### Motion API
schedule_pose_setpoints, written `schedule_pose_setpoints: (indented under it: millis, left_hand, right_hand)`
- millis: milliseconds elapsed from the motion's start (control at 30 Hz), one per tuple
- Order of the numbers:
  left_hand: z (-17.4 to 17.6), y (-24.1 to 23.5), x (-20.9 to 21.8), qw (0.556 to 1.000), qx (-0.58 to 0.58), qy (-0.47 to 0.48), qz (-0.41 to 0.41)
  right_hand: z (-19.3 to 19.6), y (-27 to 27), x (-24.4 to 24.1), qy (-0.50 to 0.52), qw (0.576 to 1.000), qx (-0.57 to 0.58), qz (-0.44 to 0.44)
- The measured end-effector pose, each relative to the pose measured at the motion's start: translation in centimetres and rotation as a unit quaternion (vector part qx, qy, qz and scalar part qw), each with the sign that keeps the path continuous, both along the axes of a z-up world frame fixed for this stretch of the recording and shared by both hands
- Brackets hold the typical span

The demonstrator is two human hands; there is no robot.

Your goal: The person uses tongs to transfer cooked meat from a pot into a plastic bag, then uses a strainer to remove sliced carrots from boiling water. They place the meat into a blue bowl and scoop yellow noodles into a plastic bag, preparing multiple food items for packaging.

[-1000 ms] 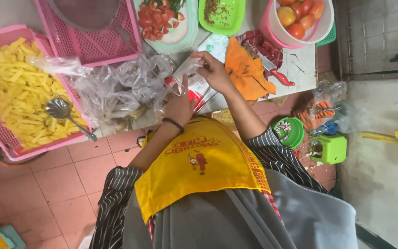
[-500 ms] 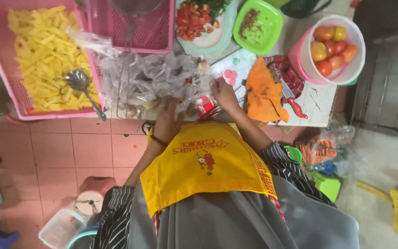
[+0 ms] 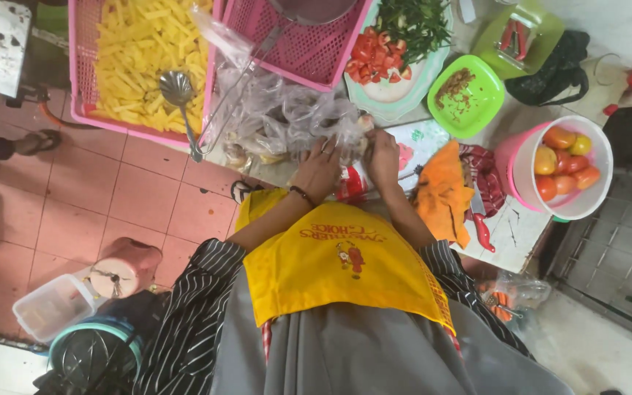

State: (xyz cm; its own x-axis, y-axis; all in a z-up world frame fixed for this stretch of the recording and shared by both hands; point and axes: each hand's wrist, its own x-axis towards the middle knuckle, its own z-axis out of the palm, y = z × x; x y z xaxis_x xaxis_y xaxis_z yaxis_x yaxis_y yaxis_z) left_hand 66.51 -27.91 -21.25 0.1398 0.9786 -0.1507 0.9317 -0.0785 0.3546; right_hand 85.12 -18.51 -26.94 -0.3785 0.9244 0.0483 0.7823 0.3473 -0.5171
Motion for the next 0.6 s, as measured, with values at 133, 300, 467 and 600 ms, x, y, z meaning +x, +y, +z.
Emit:
schedule_pose_setpoints:
  millis: [133,300,467,600]
  left_hand:
    - [2.0,-0.4,-0.5,0.992,0.096,-0.029,0.076]
    - [1.9,-0.8,-1.0,0.986,0.132,-0.034,0.097]
    - [4.2,-0.2,-0.9,0.975,0.188,-0.048,0.106]
    - [6.4,1.0,-1.2,0.956,0.264,-0.066,0.108]
  right_hand:
    - [0.8,0.4,-0.5,-0.081,0.997,0.002,-0.002]
    - [-0.6,2.0,2.1,-0.174,0.983,-0.038,0.047]
    - [0.2,2.9,2.7,-0.208,0.974,-0.004,0.096]
    - [2.9,2.4,3.2,-0.196,0.973,0.045,0.111]
